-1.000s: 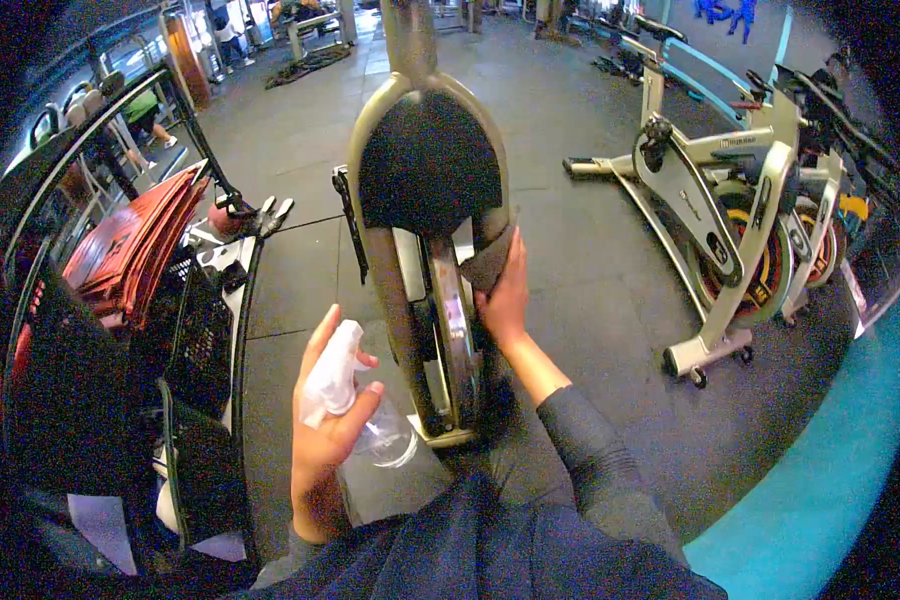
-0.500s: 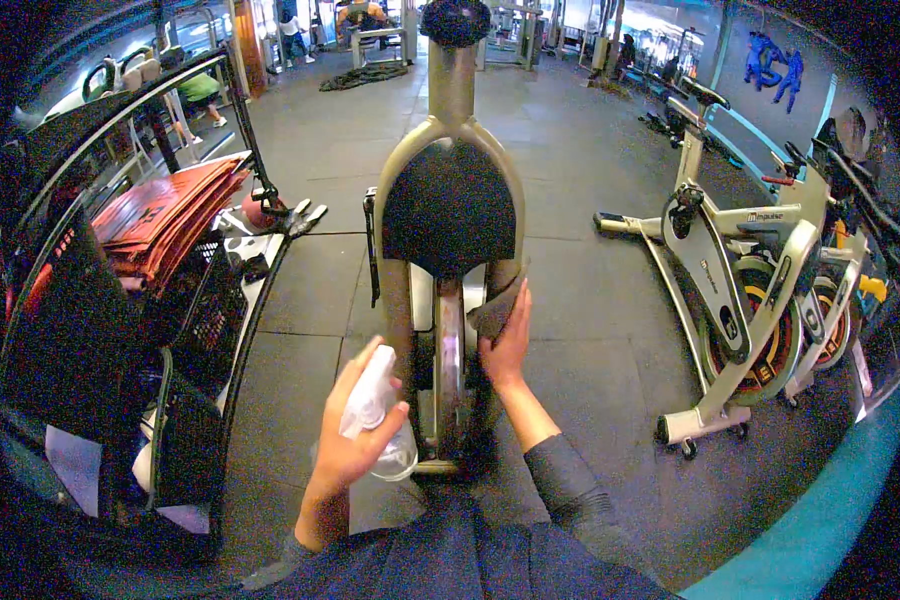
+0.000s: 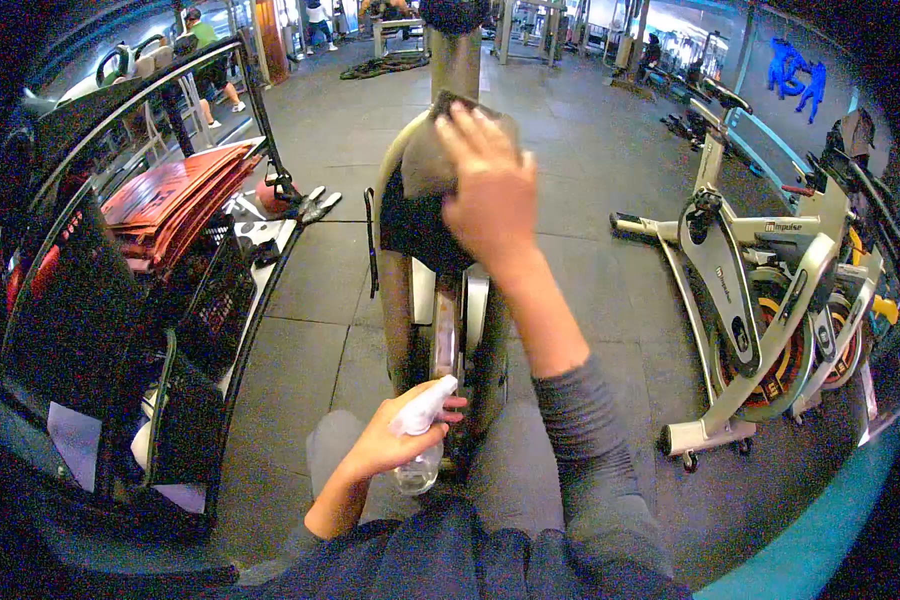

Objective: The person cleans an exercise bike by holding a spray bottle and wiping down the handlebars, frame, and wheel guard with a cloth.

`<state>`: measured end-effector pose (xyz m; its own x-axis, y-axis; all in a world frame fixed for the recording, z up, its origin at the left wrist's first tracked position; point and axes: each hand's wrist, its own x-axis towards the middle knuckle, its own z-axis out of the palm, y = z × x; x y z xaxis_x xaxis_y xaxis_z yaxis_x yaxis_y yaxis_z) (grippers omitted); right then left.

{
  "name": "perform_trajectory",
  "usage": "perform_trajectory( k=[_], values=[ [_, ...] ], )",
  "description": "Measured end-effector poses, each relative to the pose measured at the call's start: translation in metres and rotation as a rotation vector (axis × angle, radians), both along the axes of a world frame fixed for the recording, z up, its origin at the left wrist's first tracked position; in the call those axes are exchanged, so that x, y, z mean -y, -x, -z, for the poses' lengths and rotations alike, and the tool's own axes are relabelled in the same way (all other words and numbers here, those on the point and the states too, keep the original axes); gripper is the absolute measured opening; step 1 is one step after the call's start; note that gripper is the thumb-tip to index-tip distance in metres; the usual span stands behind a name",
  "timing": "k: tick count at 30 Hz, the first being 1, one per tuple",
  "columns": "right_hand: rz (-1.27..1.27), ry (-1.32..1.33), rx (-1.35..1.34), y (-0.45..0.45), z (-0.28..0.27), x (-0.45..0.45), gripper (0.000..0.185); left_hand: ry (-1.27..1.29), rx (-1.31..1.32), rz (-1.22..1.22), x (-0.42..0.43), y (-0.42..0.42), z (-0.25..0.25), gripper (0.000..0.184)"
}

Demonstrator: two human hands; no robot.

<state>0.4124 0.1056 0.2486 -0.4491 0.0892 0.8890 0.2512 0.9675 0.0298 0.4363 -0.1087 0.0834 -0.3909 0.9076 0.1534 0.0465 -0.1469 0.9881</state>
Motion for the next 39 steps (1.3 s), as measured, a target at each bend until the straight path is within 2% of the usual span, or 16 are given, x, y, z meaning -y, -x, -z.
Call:
perform_trajectory(
  k=[2, 6, 11, 14, 15, 17, 18, 21, 22, 24, 25, 27, 29, 35, 36, 39],
  values=[
    [0.109, -0.088, 0.022, 0.01, 0.018, 0.007, 0.066, 0.014, 0.042, -0.009, 0.0, 0.001, 0.003, 0.057],
    [0.056, -0.011, -0.039, -0.003, 0.046, 0.018, 0.056, 0.034, 0.004, -0.007, 0.001, -0.001, 0.002, 0.057],
    [-0.003, 0.008, -0.037, -0.036, 0.088, 0.017, 0.058, 0.009, -0.009, -0.054, -0.002, -0.004, 0.003, 0.056],
    [-0.179, 0.223, 0.077, -0.059, 0.109, 0.019, 0.068, 0.005, 0.002, -0.078, -0.003, -0.007, 0.004, 0.055],
    [-0.181, 0.219, 0.074, -0.067, 0.106, 0.016, 0.068, 0.024, -0.004, -0.09, -0.003, -0.007, 0.003, 0.055],
    [-0.543, 0.583, 0.084, -0.086, 0.098, 0.006, 0.07, 0.042, -0.007, -0.106, -0.004, -0.007, 0.003, 0.054],
    [-0.64, 0.773, -0.06, -0.086, 0.094, 0.001, 0.071, 0.046, -0.034, -0.115, -0.004, -0.008, 0.004, 0.056],
    [-0.559, 0.552, -0.272, -0.086, 0.04, -0.005, 0.068, 0.059, -0.07, -0.129, -0.005, -0.011, 0.004, 0.057],
    [-0.562, 0.554, -0.273, -0.078, 0.023, -0.006, 0.068, 0.066, -0.083, -0.138, -0.005, -0.01, 0.003, 0.057],
    [-0.349, 0.226, -0.256, -0.056, -0.003, -0.002, 0.067, 0.069, -0.075, -0.142, -0.004, -0.011, 0.001, 0.057],
    [-0.35, 0.228, -0.259, -0.04, -0.001, -0.003, 0.067, 0.069, -0.065, -0.14, -0.004, -0.012, 0.001, 0.057],
    [-0.123, 0.006, 0.072, -0.009, 0.015, -0.007, 0.071, 0.077, -0.055, -0.148, -0.003, -0.012, 0.0, 0.056],
    [0.097, -0.094, 0.05, -0.006, 0.027, 0.007, 0.052, 0.079, -0.045, -0.15, -0.004, -0.011, 0.0, 0.055],
    [0.002, 0.01, 0.066, -0.036, 0.103, 0.016, 0.056, 0.062, -0.014, -0.121, -0.005, -0.008, -0.007, 0.052],
    [-0.008, 0.071, 0.131, -0.044, 0.11, 0.02, 0.059, 0.074, -0.026, -0.098, -0.007, -0.007, -0.01, 0.053],
    [-0.017, 0.038, 0.123, -0.041, 0.121, 0.014, 0.061, 0.073, -0.025, -0.063, -0.012, -0.004, -0.022, 0.053]
  ],
)
